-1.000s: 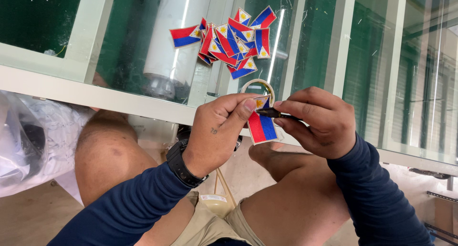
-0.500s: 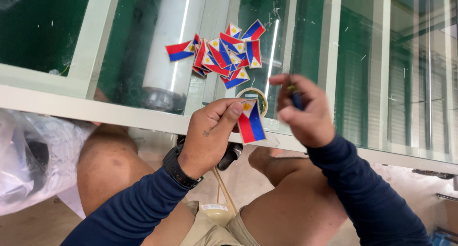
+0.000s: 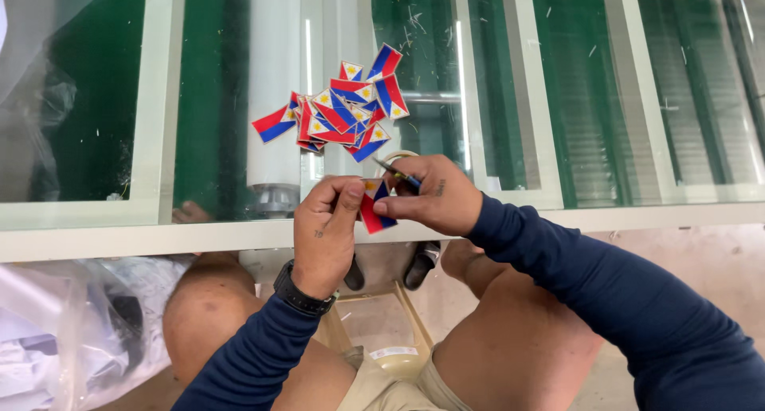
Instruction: The person trims the edges of small Philippine flag stickers using a craft knife while seated. They peel backing, cut around the flag shape, and place finished pieces on a glass table.
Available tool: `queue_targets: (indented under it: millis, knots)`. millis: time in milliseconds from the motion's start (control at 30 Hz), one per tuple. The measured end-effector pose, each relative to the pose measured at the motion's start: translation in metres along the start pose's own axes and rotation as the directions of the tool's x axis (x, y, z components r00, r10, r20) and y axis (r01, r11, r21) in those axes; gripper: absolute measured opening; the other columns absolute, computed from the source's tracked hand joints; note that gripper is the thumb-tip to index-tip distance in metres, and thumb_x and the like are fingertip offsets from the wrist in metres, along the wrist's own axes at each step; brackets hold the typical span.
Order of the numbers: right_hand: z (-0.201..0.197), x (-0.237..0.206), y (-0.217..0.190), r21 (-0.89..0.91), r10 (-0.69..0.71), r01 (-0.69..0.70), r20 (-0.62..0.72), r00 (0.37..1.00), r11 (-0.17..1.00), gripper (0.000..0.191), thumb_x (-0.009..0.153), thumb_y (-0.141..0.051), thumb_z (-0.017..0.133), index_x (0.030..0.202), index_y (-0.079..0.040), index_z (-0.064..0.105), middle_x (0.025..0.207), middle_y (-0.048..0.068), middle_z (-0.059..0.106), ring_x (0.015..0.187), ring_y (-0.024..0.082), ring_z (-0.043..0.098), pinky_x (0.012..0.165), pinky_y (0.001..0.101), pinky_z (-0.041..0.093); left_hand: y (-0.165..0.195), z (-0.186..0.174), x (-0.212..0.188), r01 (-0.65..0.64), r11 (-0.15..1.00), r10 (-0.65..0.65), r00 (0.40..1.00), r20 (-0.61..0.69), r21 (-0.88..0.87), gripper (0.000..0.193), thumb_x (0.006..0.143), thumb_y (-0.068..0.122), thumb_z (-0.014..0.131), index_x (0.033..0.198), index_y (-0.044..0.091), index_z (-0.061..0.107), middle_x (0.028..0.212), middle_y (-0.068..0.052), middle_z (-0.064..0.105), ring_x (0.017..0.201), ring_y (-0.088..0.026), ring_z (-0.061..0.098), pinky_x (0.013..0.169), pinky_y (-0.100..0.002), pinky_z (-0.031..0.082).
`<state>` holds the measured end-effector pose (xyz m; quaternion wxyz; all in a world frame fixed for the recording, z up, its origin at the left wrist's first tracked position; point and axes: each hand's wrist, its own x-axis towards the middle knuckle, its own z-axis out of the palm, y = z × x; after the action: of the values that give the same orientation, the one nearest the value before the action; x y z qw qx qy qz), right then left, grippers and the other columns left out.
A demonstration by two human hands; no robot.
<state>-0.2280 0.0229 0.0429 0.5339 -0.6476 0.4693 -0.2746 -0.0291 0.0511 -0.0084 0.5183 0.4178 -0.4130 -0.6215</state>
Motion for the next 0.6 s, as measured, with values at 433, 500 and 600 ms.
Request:
queue_targets:
  millis: [433,500,600]
  knots:
    - [-0.076,-0.006,0.056,-0.372,0.029,-0.129,-0.264,0.964,0.919,0.030,0.095,-0.034,0.070,0.101,-0.004,0.075,0.085,0.012,0.072,0.072,0.024,0.067,0.068,0.0368,0.052,0.002,-0.011,-0.012,-0.272,0.948,0.203,0.916,0.345,0.164,0.024,0.111,0.022,0.058,0.114,0.001,0.069,0.102,-0.012,0.076,0.094,-0.016,0.071,0.089,-0.029,0.058]
    - [-0.077,-0.013,0.068,-0.431,0.119,-0.233,-0.275,0.954,0.872,0.035,0.088,-0.040,0.074,0.100,-0.006,0.075,0.085,0.015,0.072,0.075,0.029,0.068,0.070,0.0397,0.052,0.001,-0.009,-0.012,-0.402,0.830,0.283,0.901,0.328,0.387,0.014,0.109,0.010,0.062,0.115,-0.001,0.069,0.102,-0.013,0.075,0.093,-0.014,0.070,0.088,-0.026,0.056]
    - [-0.070,-0.017,0.080,-0.465,0.219,-0.331,-0.278,0.935,0.821,0.047,0.080,-0.046,0.080,0.104,-0.007,0.071,0.087,0.017,0.072,0.080,0.033,0.070,0.073,0.0414,0.053,-0.008,0.002,-0.011,-0.365,0.848,0.265,0.920,0.288,0.385,0.014,0.100,-0.002,0.066,0.114,-0.002,0.065,0.102,-0.010,0.074,0.093,-0.014,0.071,0.086,-0.026,0.058]
